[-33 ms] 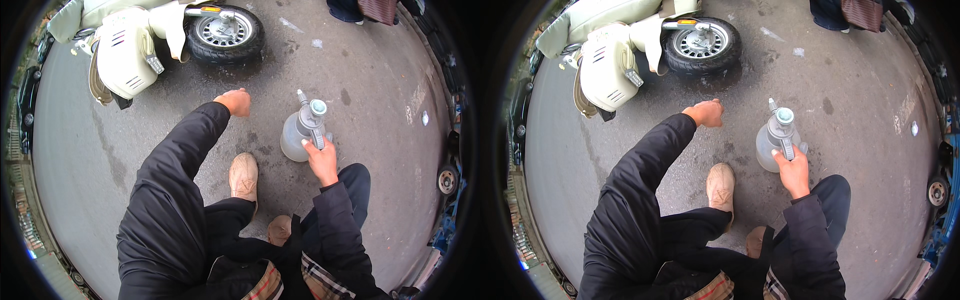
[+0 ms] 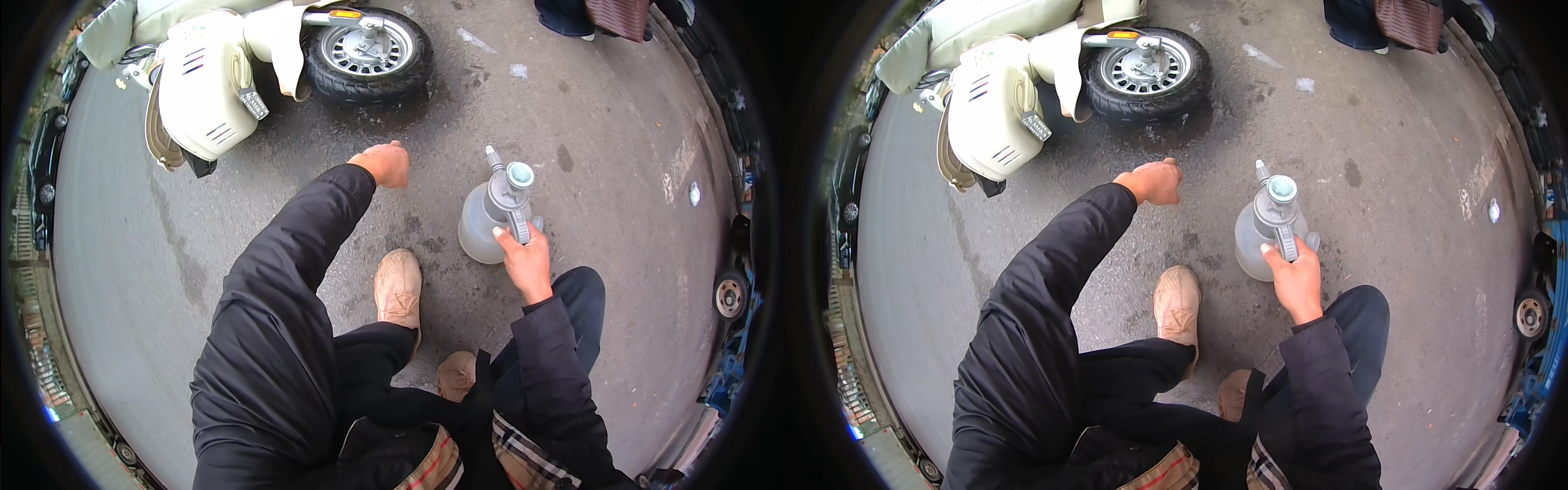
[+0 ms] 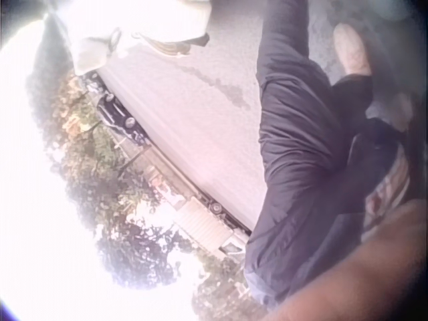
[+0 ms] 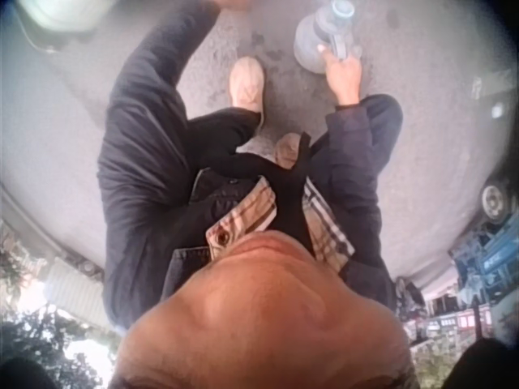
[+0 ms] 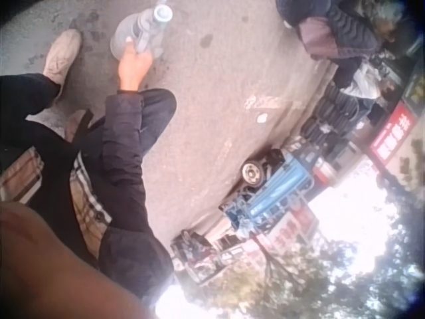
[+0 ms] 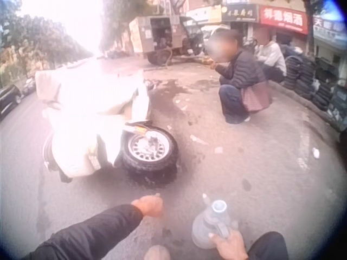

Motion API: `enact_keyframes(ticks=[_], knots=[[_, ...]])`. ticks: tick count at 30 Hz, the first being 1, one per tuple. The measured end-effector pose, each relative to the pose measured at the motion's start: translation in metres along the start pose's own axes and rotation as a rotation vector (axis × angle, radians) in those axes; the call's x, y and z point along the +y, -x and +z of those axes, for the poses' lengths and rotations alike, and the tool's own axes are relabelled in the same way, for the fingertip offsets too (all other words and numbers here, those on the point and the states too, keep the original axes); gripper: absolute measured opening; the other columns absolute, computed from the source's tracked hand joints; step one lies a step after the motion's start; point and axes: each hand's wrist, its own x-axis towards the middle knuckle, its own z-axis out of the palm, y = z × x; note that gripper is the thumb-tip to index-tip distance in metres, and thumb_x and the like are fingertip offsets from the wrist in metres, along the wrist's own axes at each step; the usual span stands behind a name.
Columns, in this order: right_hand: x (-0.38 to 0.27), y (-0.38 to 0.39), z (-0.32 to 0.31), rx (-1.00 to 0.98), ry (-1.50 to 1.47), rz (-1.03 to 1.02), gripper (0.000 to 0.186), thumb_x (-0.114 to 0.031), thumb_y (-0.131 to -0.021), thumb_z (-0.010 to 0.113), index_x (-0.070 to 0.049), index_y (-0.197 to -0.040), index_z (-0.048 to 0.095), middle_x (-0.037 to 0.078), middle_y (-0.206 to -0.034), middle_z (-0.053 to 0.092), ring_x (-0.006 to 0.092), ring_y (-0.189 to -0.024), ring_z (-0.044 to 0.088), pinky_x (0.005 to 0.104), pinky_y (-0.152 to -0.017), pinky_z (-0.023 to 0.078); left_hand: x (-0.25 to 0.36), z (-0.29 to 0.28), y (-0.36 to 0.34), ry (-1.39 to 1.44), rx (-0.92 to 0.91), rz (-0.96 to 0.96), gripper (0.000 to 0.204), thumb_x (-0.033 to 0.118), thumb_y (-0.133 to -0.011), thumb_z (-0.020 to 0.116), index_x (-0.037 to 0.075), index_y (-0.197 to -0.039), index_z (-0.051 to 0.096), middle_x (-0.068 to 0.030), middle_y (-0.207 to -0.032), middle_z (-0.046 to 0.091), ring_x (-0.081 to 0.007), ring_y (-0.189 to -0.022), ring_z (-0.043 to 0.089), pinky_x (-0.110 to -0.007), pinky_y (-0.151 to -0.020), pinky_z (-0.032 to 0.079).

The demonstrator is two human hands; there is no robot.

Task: The person uses pliers to remove a small metal clip from a scooter tire, then sprays liquid from a pressure sprayer onto the tire to locate a leak. The person points at the tire while spraying and observes the area for bubbles.

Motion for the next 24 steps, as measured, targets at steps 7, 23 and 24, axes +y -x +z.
enact_keyframes(ticks=[7,23,24], knots=[[-0.004,-0.002,0.001,0.027,-0.013,0.022,0.025,-0.022,-0.091,0.075,0.002,-0.093,0.069,0.0,-0.077,0.064,0.0091,-0.072,0.056,0.0299,-0.069,0.046,-0.009,-0.002,0.003,0.076,0.068,-0.061,0.049,0.033,-0.085,0.071,0.001,-0.123,0.069,-0.0318,-0.156,0.041,-0.0412,-0.131,0.059,-0.047,-0.107,0.05],[-0.017,0.002,0.005,-0.002,0.09,-0.011,0.03,-0.024,-0.09,0.075,0.004,-0.102,0.073,0.004,-0.076,0.068,0.0114,-0.071,0.058,0.0329,-0.069,0.048,0.017,-0.003,-0.024,0.068,0.09,0.009,0.047,0.028,-0.083,0.069,-0.001,-0.12,0.069,-0.0305,-0.155,0.042,-0.0426,-0.126,0.061,-0.047,-0.106,0.05],[-0.017,0.002,0.005,-0.01,0.089,0.014,0.03,-0.024,-0.09,0.075,0.003,-0.102,0.073,0.004,-0.077,0.068,0.0116,-0.071,0.059,0.0329,-0.07,0.049,0.022,-0.006,-0.025,0.07,0.09,0.01,0.047,0.029,-0.084,0.069,-0.001,-0.12,0.069,-0.0301,-0.156,0.042,-0.0426,-0.126,0.061,-0.047,-0.106,0.05]])
